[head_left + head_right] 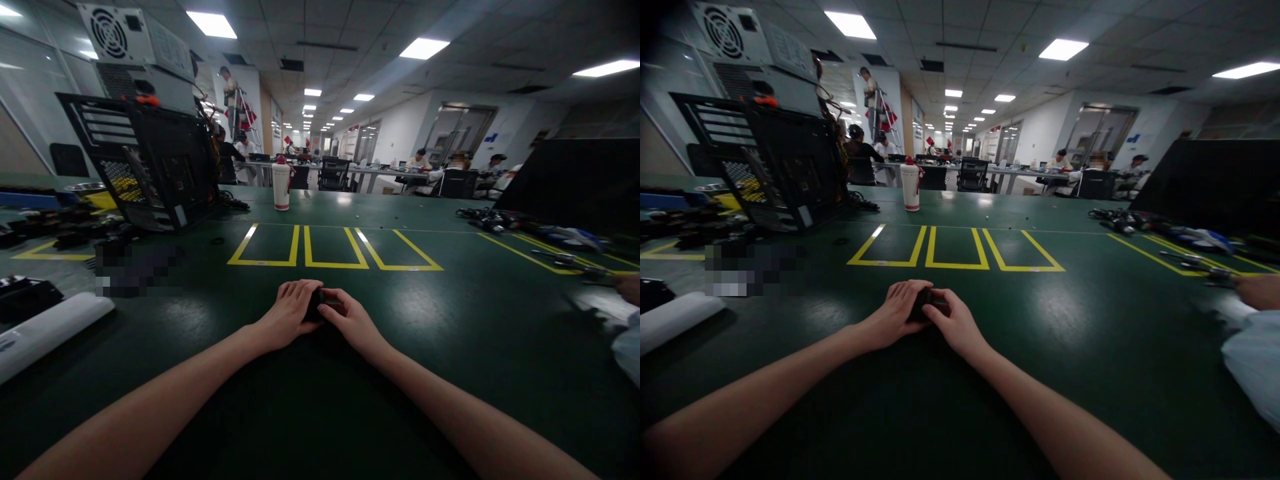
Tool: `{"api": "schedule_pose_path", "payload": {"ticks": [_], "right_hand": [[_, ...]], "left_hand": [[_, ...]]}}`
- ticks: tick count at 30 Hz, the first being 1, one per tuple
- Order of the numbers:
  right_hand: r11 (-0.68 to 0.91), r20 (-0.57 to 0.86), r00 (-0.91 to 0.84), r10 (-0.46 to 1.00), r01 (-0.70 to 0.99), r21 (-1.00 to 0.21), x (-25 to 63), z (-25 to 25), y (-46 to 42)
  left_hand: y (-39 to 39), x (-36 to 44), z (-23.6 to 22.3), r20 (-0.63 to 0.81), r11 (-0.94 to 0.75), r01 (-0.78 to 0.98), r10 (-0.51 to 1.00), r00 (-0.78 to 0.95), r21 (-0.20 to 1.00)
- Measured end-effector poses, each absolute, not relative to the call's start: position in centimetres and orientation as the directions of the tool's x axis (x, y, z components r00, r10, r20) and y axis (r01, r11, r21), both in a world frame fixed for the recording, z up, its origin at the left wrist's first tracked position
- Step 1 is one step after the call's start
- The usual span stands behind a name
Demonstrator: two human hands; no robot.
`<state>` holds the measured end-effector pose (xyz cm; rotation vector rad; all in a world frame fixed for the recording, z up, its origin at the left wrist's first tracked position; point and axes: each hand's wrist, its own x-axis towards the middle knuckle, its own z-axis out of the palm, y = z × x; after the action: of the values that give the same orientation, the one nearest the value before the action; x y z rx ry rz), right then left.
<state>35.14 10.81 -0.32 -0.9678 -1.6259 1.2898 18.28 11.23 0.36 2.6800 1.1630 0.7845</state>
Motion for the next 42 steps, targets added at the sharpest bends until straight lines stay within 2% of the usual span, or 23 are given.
{"api": "schedule_pose_path", "payload": {"ticks": [5, 12, 16, 19, 28, 35, 42], "right_hand": [[0.212, 0.193, -0.379, 0.905, 0.011, -0.977, 35.09, -0.2, 10.54], [0.202, 0.196, -0.365, 0.91, -0.023, -0.979, 34.9, 0.02, 10.34], [0.207, 0.186, -0.321, 0.929, 0.033, -0.978, 34.99, -0.24, 10.7], [0.198, 0.163, -0.351, 0.922, 0.064, -0.978, 35.08, -0.19, 10.72], [0.245, 0.23, -0.374, 0.898, -0.009, -0.97, 34.95, -0.06, 10.13], [0.211, 0.167, -0.329, 0.93, 0.102, -0.972, 35.13, -0.26, 10.77], [0.231, 0.217, -0.38, 0.899, -0.008, -0.973, 35.04, -0.1, 10.27]], "left_hand": [[11.25, 18.32, 0.25, 0.425, -0.701, 0.649, 0.704, 0.568, 0.295], [11.17, 18.28, 0.31, 0.429, -0.7, 0.648, 0.706, 0.564, 0.3], [11.12, 18.3, 0.37, 0.425, -0.701, 0.648, 0.705, 0.567, 0.298], [11.09, 18.27, 0.41, 0.421, -0.7, 0.647, 0.706, 0.569, 0.301], [11.11, 18.28, 0.43, 0.421, -0.699, 0.648, 0.707, 0.568, 0.301], [11.1, 18.3, 0.5, 0.412, -0.7, 0.646, 0.708, 0.574, 0.303], [11.27, 18.24, 0.24, 0.425, -0.705, 0.645, 0.702, 0.572, 0.296]]}}
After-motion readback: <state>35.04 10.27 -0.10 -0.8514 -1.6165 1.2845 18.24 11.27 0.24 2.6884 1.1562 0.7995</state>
